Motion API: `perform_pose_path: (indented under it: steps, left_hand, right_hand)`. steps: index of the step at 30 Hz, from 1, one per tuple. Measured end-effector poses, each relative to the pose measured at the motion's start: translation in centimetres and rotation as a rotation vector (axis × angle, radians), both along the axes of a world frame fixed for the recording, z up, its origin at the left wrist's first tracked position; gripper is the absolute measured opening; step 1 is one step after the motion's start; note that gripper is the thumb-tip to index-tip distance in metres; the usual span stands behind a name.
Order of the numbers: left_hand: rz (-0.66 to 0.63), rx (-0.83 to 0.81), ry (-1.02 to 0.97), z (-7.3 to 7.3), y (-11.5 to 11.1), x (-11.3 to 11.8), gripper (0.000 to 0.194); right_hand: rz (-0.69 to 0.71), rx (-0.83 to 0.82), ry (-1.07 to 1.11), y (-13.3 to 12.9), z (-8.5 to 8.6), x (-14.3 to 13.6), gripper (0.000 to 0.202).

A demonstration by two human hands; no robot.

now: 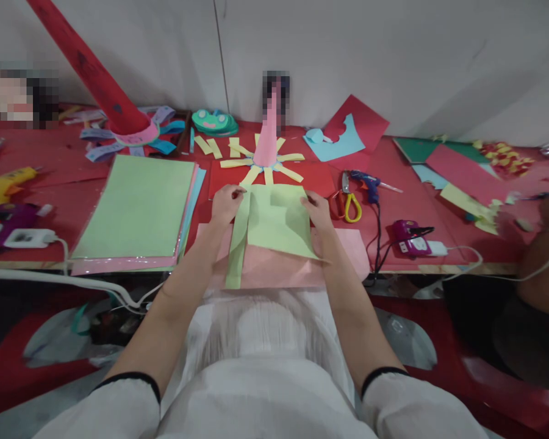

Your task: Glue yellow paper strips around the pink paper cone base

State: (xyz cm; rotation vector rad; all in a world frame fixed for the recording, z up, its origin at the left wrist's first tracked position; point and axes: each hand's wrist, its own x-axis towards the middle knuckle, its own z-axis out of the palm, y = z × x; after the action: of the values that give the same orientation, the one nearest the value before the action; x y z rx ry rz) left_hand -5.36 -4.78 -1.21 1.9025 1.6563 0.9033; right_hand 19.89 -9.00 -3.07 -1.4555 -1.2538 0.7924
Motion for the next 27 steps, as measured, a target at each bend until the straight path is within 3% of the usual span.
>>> perform_pose_path:
  steps: [7, 12, 20, 27]
  left_hand:
    - [-0.010, 0.032, -0.006, -0.8, 0.6, -0.2, 0.022]
    - [-0.012, 0.032, -0.005, -0.9, 0.7, -0.3, 0.023]
    - [-0.012, 0.029, -0.028, -0.9, 0.7, -0.3, 0.024]
    - [0.006, 0.009, 0.061, -0.4, 0.4, 0.0, 0.024]
  right_hand:
    - [0.236, 0.107, 0.060, -0.5, 0.7, 0.1, 0.022]
    - [0.327, 0.075, 0.114, -0.8, 1.1, 0.2, 0.021]
    - [0.312, 0.059, 0.121, -0.7, 0.9, 0.3, 0.018]
    - [0.113, 0.022, 0.024, 0.1, -0.4, 0.3, 0.028]
